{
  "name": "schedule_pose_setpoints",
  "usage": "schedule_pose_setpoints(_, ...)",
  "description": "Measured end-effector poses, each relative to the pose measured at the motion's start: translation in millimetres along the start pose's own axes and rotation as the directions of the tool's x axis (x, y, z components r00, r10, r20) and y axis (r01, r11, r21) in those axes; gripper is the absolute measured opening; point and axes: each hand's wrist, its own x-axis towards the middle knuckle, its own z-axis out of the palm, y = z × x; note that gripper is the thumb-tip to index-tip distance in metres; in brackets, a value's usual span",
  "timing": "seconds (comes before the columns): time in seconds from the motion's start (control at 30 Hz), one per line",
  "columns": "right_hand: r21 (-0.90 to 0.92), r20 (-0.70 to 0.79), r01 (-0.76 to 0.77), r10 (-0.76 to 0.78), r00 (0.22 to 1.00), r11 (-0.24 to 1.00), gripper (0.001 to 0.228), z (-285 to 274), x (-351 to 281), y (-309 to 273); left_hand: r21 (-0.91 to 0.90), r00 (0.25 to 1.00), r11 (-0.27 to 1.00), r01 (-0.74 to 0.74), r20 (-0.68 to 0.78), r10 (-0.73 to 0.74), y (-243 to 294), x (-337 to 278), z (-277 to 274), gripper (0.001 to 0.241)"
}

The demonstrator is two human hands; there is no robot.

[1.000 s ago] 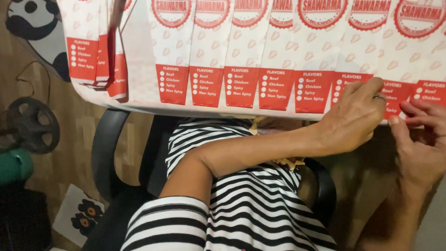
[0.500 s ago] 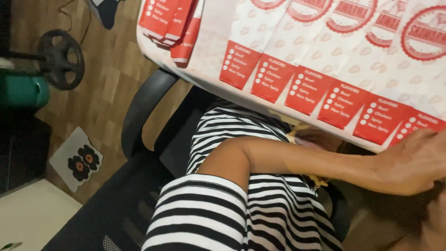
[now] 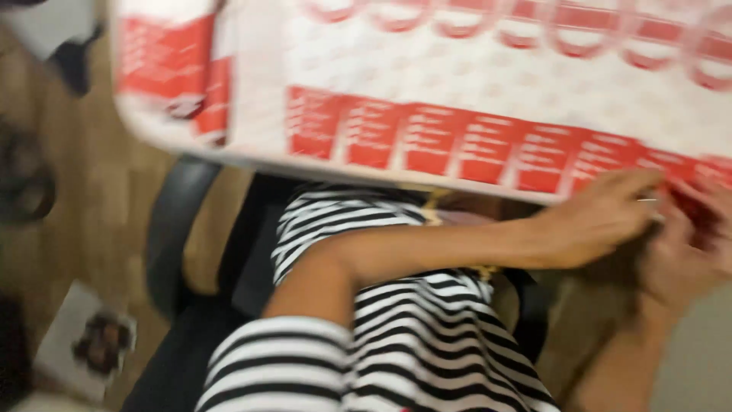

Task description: Applying glue to the edges of paper shawarma bags and folding them to complete the assembly.

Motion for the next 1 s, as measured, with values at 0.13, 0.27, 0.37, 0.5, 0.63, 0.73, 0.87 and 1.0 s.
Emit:
schedule_pose_setpoints(0.13, -0.175, -0.010, 0.463, -0.472, 0.882, 0.869, 0.016, 3.5, 0.9, -67.4, -0.067, 0.993, 0.997, 0.045, 0.109, -0.037, 29.3, -19.8, -85.2, 0.030)
schedule_pose_setpoints(0.27, -0.045, 0.123, 0.493, -0.485, 0.866, 0.869, 0.024, 10.6, 2.8, -95.2, 0.101, 0.998, 0.994, -0.045, 0.050, 0.040, 47.9, -0.2, -154.3, 0.024)
schedule_pose_setpoints(0.37, 0.013, 0.149, 0.529, -0.524, 0.838, 0.849, 0.034, 25.0, 11.3, -76.6, 0.342, 0.999, 0.939, -0.038, -0.011, 0.044, 35.4, 0.2, -135.4, 0.019)
schedule_pose_setpoints(0.5, 0.027, 0.151, 0.558, -0.555, 0.818, 0.829, 0.026, 25.9, 14.2, -73.8, 0.376, 0.998, 0.925, -0.050, -0.003, 0.055, 24.7, -2.9, -122.2, 0.015)
schedule_pose_setpoints(0.63, 0.058, 0.128, 0.551, -0.554, 0.823, 0.832, 0.020, 25.1, 13.7, -70.2, 0.352, 0.998, 0.935, -0.051, -0.002, 0.055, 29.9, 0.9, -126.1, 0.008)
schedule_pose_setpoints(0.73, 0.083, 0.111, 0.550, -0.557, 0.823, 0.831, 0.016, 24.6, 14.3, -70.0, 0.356, 0.997, 0.931, -0.079, 0.024, 0.075, 30.4, 2.2, -130.3, 0.005)
schedule_pose_setpoints(0.87, 0.101, 0.110, 0.551, -0.559, 0.822, 0.829, 0.010, 23.4, 18.4, -72.8, 0.372, 0.992, 0.920, -0.124, 0.040, 0.118, 27.3, -3.8, -126.1, 0.007)
schedule_pose_setpoints(1.0, 0.147, 0.194, 0.564, -0.583, 0.789, 0.813, 0.014, 18.4, 19.2, -64.2, 0.288, 0.980, 0.939, -0.190, 0.118, 0.162, 32.2, 4.1, -139.0, 0.014)
